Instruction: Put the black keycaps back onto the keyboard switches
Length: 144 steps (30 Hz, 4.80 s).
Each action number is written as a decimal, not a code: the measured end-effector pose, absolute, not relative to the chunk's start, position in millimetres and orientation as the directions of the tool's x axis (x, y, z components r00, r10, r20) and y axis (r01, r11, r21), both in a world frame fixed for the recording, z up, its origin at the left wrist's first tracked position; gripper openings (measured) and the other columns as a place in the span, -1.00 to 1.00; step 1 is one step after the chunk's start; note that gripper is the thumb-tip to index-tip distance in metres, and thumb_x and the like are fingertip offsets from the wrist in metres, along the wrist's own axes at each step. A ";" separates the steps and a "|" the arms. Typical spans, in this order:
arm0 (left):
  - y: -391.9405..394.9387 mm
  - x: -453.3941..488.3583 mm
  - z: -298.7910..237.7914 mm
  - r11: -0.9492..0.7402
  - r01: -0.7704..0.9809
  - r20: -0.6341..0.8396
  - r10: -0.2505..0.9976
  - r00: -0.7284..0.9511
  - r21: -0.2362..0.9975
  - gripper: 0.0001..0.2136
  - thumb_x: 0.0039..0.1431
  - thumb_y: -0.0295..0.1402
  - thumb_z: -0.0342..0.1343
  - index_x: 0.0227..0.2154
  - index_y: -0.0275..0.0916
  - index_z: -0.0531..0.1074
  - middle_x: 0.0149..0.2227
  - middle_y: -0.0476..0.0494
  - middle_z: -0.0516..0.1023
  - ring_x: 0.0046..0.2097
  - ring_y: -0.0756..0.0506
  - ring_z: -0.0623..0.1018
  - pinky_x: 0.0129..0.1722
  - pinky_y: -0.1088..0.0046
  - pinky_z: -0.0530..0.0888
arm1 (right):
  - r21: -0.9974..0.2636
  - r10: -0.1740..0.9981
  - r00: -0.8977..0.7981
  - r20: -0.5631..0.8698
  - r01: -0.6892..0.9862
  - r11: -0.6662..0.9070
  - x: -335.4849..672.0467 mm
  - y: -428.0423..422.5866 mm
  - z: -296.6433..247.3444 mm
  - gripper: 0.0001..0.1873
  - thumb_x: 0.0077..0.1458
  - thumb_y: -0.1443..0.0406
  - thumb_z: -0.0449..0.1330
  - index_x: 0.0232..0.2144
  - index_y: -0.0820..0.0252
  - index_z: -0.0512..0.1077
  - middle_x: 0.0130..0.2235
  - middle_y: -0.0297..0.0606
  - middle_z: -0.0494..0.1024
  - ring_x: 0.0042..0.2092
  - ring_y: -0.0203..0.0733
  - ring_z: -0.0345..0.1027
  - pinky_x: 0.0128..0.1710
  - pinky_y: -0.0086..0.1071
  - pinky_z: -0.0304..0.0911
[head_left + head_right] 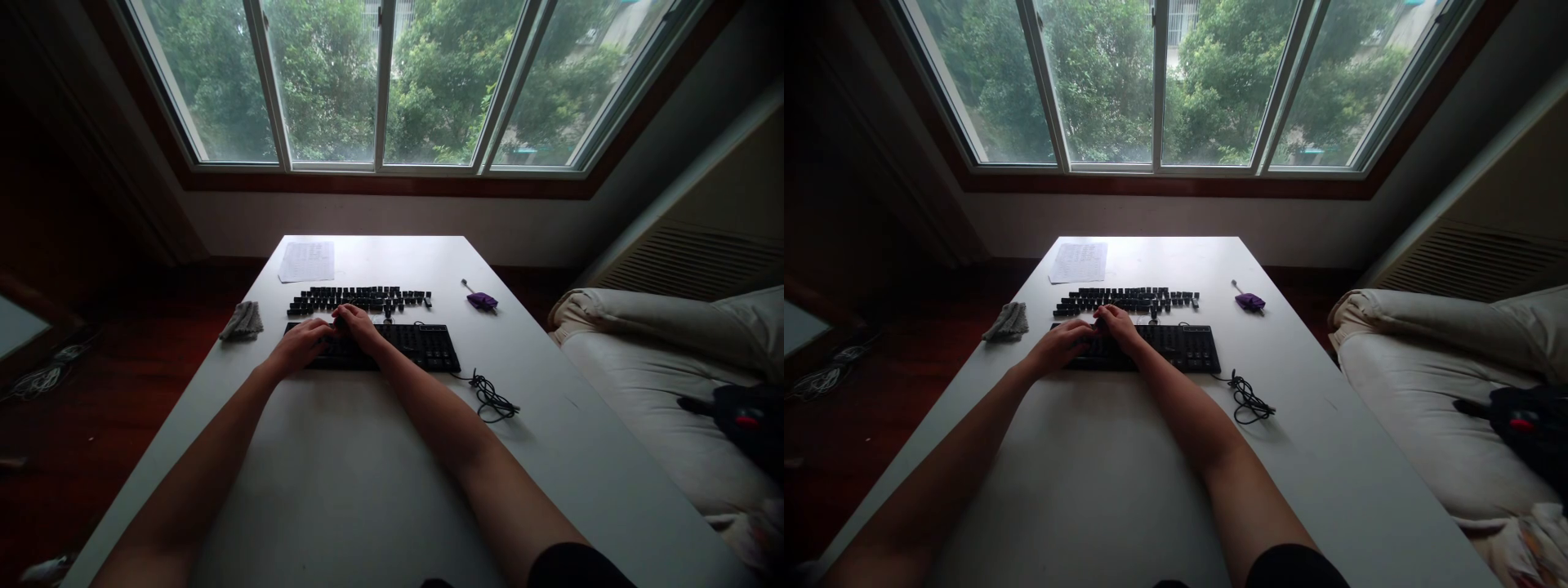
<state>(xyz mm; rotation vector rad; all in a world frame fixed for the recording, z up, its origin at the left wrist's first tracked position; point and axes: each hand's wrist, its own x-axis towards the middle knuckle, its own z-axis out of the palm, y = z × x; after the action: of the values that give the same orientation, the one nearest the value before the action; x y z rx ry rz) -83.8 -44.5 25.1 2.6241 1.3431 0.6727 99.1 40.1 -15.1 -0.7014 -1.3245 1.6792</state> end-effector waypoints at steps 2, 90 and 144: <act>-44.4 -83.4 26.1 -0.609 0.734 0.359 0.785 0.505 0.301 -0.75 0.23 -0.42 0.09 -0.04 -0.08 0.45 0.03 -0.11 0.49 0.05 -0.18 0.48 0.06 0.22 0.43 | -0.959 0.873 -0.478 0.095 -0.280 -0.049 99.2 38.1 -13.6 -0.58 0.04 -0.04 0.27 -0.30 0.21 0.44 -0.43 -0.32 0.50 -0.45 -0.30 0.37 -0.46 -0.42 0.33; 52.2 -104.9 -7.6 -0.091 0.973 0.321 0.947 0.019 0.211 -0.74 0.09 -0.44 0.07 -0.18 -0.06 0.54 -0.11 -0.14 0.59 0.02 -0.27 0.37 0.00 0.12 0.26 | -0.958 0.885 -0.460 0.072 -0.280 -0.067 96.4 43.9 -20.4 -0.63 -0.01 0.01 0.28 -0.34 0.19 0.43 -0.47 -0.35 0.50 -0.50 -0.32 0.36 -0.50 -0.44 0.28; -34.4 -84.6 -13.5 -0.258 0.928 0.405 0.905 0.134 0.268 -0.83 0.23 -0.28 0.05 -0.21 -0.14 0.51 -0.15 -0.18 0.51 -0.07 -0.24 0.44 0.00 0.16 0.37 | -0.861 0.800 -0.514 0.310 0.206 0.466 95.4 21.1 -14.9 -0.65 0.24 0.05 0.05 -0.33 0.18 0.44 -0.47 -0.38 0.45 -0.37 -0.26 0.29 -0.34 -0.44 0.14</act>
<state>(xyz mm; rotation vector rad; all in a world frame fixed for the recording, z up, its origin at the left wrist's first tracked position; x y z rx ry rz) -84.6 -34.4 -13.5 2.4011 1.9422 0.7962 95.4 21.1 -14.9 -0.8353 -1.9808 1.0302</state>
